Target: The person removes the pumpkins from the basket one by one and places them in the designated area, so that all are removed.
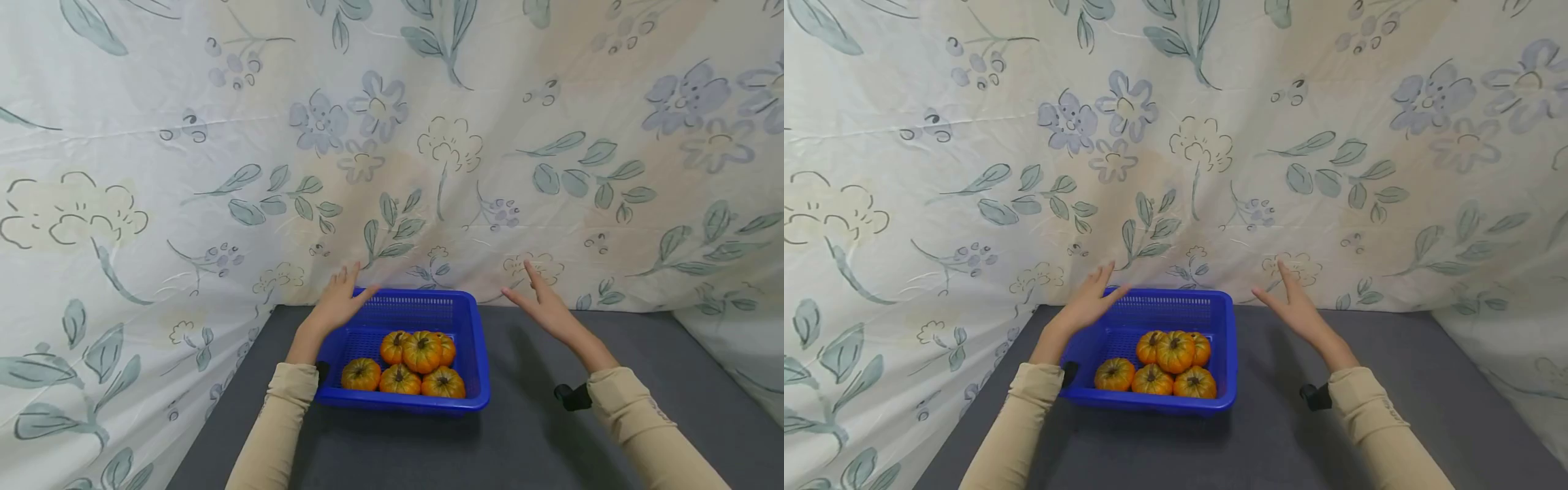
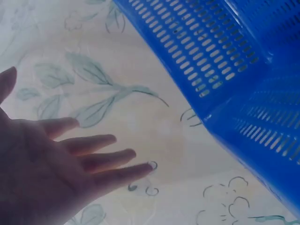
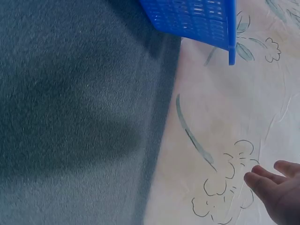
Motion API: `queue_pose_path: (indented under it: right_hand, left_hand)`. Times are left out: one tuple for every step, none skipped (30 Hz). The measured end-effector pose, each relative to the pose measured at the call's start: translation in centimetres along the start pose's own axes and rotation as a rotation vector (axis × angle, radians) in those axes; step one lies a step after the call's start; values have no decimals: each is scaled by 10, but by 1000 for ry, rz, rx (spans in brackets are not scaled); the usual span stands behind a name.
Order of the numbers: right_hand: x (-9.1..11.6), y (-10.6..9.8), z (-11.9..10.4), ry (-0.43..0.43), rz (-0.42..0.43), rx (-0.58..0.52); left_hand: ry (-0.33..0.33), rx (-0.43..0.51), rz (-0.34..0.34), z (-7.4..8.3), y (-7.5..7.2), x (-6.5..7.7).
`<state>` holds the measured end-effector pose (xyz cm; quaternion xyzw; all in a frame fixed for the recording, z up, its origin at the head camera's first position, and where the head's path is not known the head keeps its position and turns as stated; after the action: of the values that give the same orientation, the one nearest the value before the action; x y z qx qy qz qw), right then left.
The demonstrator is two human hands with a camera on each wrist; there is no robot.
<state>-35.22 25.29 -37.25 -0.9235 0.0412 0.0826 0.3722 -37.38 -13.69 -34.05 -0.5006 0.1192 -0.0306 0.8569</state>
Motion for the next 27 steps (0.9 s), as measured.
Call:
queue_pose_path:
  right_hand:
    - [0, 0, 1, 0, -5, -8]
    - [0, 1, 1, -2, -10, -17]
    - [1, 1, 1, -4, -16, -31]
    - [1, 1, 1, -9, -21, -43]
    - [2, 1, 1, -11, -25, -57]
    - [2, 2, 0, -14, -31, -68]
    - [2, 2, 0, -16, -36, -78]
    - [3, 2, -1, -18, -40, -87]
    - [3, 2, -2, -17, -44, -94]
    - [4, 3, -3, -18, -46, -99]
    - [5, 3, -4, -16, -51, -107]
    - [6, 3, -5, -16, -55, -114]
    - [6, 3, -6, -16, -58, -121]
    - [6, 4, -6, -16, -59, -125]
    - [7, 5, -7, -15, -63, -132]
    - [8, 5, -8, -15, -66, -141]
    - [8, 6, -9, -13, -69, -148]
    - [8, 7, -9, -13, -69, -154]
    - [8, 8, -9, -14, -71, -160]
    - [8, 9, -10, -15, -73, -169]
    - [9, 9, -11, -14, -77, -177]
    - [9, 10, -12, -15, -79, -185]
    - [9, 11, -13, -18, -82, -190]
    - [9, 11, -14, -19, -83, -195]
    - [10, 11, -14, -19, -85, -200]
    - [10, 12, -15, -19, -86, -206]
    - [10, 12, -16, -22, -87, -208]
  left_hand:
    - [-2, 15, -4, -2, -1, 1]
    - [-5, 31, -10, -3, -2, 3]
    - [-10, 45, -16, -5, -3, 5]
    - [-12, 57, -21, -6, -4, 6]
    - [-13, 65, -27, -8, -4, 8]
    - [-16, 72, -31, -10, -5, 10]
    - [-19, 77, -35, -12, -6, 11]
    - [-24, 85, -40, -13, -7, 13]
    - [-27, 94, -44, -15, -8, 14]
    - [-27, 96, -43, -16, -8, 15]
    - [-27, 95, -37, -18, -9, 16]
    - [-27, 94, -32, -19, -10, 17]
    - [-22, 95, -26, -20, -11, 19]
    - [-20, 92, -22, -21, -12, 20]
    - [-19, 86, -18, -23, -13, 21]
    - [-15, 76, -11, -25, -14, 22]
    - [-16, 67, -8, -26, -15, 23]
    - [-19, 67, -10, -27, -16, 25]
    - [-18, 61, -9, -29, -17, 27]
    - [-21, 52, -9, -30, -18, 28]
    - [-25, 50, -8, -32, -19, 30]
    - [-29, 48, -5, -34, -20, 32]
    - [-34, 54, -3, -35, -21, 34]
    - [-36, 58, -1, -37, -22, 35]
    - [-39, 55, 3, -38, -23, 37]
    - [-48, 63, 6, -40, -24, 39]
    - [-57, 63, 8, -42, -26, 41]
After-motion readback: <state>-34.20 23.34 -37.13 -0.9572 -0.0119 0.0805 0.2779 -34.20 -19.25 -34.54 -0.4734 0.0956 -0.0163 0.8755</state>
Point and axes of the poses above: each hand's wrist, its own x-axis away from the middle knuckle, its own y-axis out of the palm, z = x × y, the point moved 4 cm from there along -x, towards the middle knuckle, and after that the axes turned 6 degrees about z, right-handed, at the moved point
